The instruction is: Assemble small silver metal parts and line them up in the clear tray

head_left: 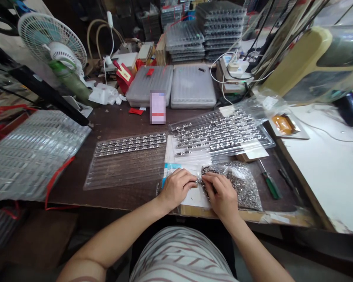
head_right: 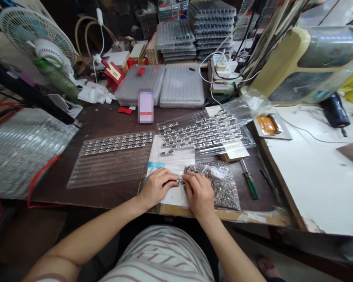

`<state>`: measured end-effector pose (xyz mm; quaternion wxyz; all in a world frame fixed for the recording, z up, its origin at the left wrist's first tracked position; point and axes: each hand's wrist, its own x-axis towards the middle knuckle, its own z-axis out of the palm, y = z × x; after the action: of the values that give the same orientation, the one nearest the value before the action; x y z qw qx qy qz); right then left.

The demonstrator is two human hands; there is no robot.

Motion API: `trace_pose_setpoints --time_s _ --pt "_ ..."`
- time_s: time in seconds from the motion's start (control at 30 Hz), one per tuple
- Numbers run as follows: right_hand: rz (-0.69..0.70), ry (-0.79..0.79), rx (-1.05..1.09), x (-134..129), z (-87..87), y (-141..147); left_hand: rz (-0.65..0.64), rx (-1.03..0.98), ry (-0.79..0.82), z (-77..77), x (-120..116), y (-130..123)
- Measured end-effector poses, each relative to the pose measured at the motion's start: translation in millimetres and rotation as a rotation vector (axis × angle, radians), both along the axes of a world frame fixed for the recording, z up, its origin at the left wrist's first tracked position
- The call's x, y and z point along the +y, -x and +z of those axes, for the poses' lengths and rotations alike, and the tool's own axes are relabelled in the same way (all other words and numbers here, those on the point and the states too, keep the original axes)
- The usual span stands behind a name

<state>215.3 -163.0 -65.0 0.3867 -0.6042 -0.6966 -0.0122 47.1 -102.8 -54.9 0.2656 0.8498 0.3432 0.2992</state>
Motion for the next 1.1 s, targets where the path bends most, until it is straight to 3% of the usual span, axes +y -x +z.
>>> trace_pose_setpoints --time_s 0.23,0.37,0.47,0.53,0.6,0.7,0.87,1.1 --pt "0.011 -0.02 0.018 0.7 2.0 -2.1 -0.007 -0.017 0.045 -1.7 -2.7 -2.1" --pt "0.013 -0.026 -0.001 0.3 9.8 1.9 0.019 -0.105 0.059 9.2 4.0 1.2" --pt "0.013 0.013 -0.022 3.0 14.4 13.2 0.171 -0.126 0.005 24.4 36.7 15.2" --pt "0.018 0.048 -0.042 6.3 14.4 22.1 0.289 -0.034 -0.059 31.2 68.0 29.3" --pt "0.02 0.069 -0.057 9.7 12.1 29.1 0.357 0.107 -0.124 32.0 96.6 43.4" --pt "0.023 0.072 -0.068 12.8 7.2 33.4 0.338 0.293 -0.205 23.8 120.4 58.1" --pt "0.02 0.055 -0.085 12.8 2.7 33.0 0.31 0.366 -0.258 11.8 121.4 65.6" --pt "-0.021 0.093 -0.216 9.4 11.3 30.8 0.285 0.343 -0.251 27.7 95.9 47.2"
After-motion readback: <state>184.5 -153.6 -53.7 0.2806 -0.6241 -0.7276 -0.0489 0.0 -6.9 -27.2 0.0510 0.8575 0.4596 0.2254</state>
